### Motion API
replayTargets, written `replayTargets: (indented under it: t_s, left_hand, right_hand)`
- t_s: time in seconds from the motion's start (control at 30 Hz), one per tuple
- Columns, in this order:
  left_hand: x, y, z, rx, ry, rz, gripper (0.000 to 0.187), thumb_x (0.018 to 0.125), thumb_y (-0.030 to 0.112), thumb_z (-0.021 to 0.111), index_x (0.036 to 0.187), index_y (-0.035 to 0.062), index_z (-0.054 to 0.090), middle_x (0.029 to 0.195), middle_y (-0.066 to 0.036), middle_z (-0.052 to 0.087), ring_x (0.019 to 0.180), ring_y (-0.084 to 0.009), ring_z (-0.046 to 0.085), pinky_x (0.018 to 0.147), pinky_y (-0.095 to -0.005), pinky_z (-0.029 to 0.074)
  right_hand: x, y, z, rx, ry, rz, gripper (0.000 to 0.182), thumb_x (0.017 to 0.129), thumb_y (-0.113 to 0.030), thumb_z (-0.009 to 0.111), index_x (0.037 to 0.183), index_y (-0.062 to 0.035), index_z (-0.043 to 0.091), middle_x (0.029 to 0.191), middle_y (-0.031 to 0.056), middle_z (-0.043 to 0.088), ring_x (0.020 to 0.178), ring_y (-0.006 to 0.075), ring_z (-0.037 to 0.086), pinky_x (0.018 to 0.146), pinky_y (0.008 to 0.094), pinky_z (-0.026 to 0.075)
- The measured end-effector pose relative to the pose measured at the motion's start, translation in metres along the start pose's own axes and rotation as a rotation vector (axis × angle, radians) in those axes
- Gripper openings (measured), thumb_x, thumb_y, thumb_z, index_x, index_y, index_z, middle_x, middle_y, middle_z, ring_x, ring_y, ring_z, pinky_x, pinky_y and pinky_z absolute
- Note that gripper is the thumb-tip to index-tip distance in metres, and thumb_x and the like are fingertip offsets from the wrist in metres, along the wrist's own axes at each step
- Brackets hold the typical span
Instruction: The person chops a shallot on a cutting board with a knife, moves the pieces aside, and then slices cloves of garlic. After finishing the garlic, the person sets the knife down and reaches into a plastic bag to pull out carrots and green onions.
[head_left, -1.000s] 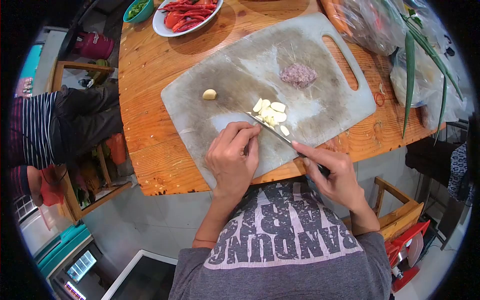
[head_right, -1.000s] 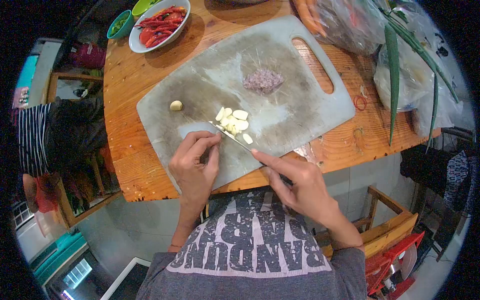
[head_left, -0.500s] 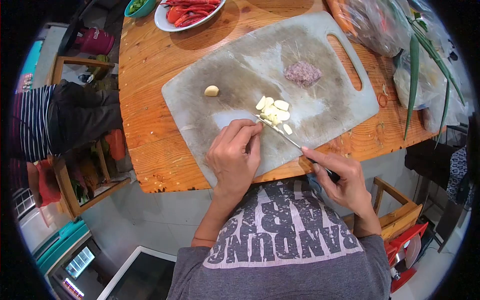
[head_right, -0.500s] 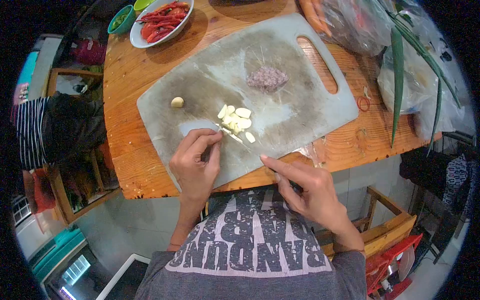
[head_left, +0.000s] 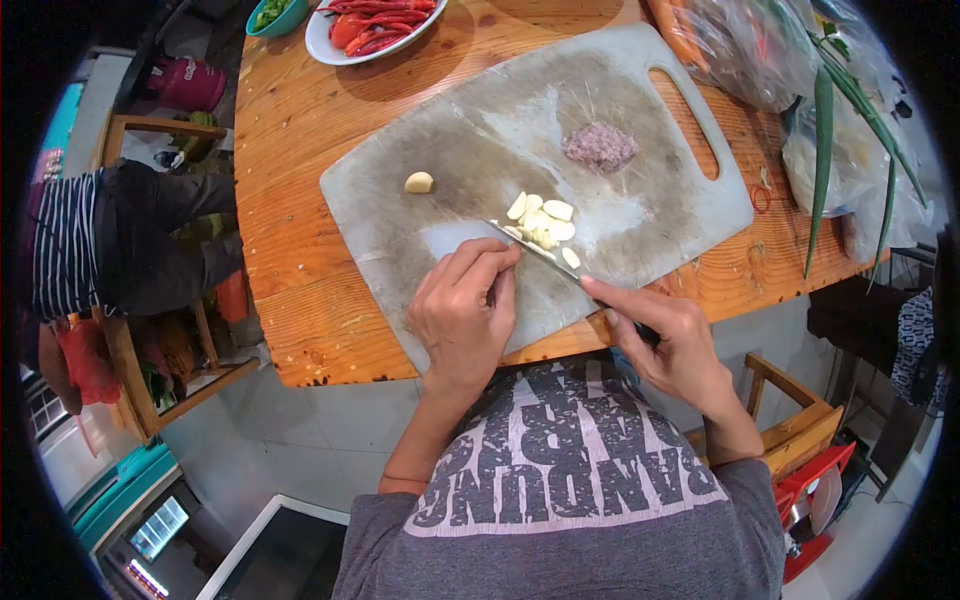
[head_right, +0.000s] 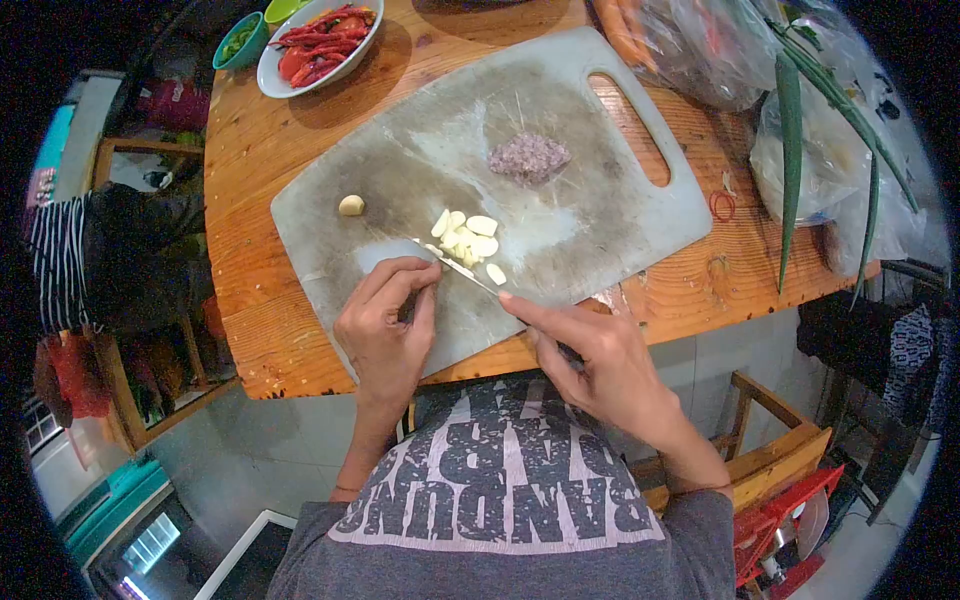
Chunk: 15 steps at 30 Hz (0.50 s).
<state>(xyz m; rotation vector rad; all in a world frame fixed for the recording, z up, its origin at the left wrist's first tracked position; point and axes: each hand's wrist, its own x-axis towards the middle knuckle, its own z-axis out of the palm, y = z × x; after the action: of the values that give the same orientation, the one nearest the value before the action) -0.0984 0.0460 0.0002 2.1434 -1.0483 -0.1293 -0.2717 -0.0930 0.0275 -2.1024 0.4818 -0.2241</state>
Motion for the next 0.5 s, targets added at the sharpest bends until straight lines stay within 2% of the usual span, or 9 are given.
replayTargets:
  t_s: [0.2, 0.3, 0.5]
  left_hand:
    - [-0.004, -0.001, 0.003, -0.054, 0.03, -0.037, 0.015, 0.078, -0.005, 0.074, 0.091, 0.004, 0.075, 0.094, -0.006, 0.074, 0.084, -0.0216, 0.071, 0.072, -0.0313, 0.054]
    - [-0.002, -0.001, 0.005, -0.084, 0.036, -0.036, 0.015, 0.079, -0.006, 0.073, 0.091, 0.003, 0.075, 0.094, -0.007, 0.073, 0.084, -0.0208, 0.071, 0.071, -0.0305, 0.055]
    - [-0.004, -0.003, 0.006, -0.123, 0.025, -0.068, 0.015, 0.079, -0.006, 0.074, 0.091, 0.0021, 0.075, 0.094, -0.007, 0.073, 0.083, -0.0189, 0.071, 0.069, -0.0288, 0.055]
  right_hand:
    - [-0.007, 0.004, -0.004, 0.009, 0.005, 0.075, 0.043, 0.088, 0.003, 0.066, 0.13, -0.0077, 0.069, 0.082, 0.0166, 0.071, 0.067, 0.0236, 0.066, 0.066, 0.0352, 0.051]
    - [-0.011, 0.004, -0.003, 0.063, 0.089, -0.031, 0.044, 0.087, 0.004, 0.066, 0.129, -0.0084, 0.07, 0.082, 0.0161, 0.071, 0.066, 0.0232, 0.066, 0.065, 0.0349, 0.051]
    - [-0.015, -0.003, -0.009, 0.074, 0.014, 0.079, 0.046, 0.086, 0.005, 0.065, 0.129, -0.0092, 0.07, 0.082, 0.0154, 0.07, 0.065, 0.0225, 0.064, 0.062, 0.0344, 0.051]
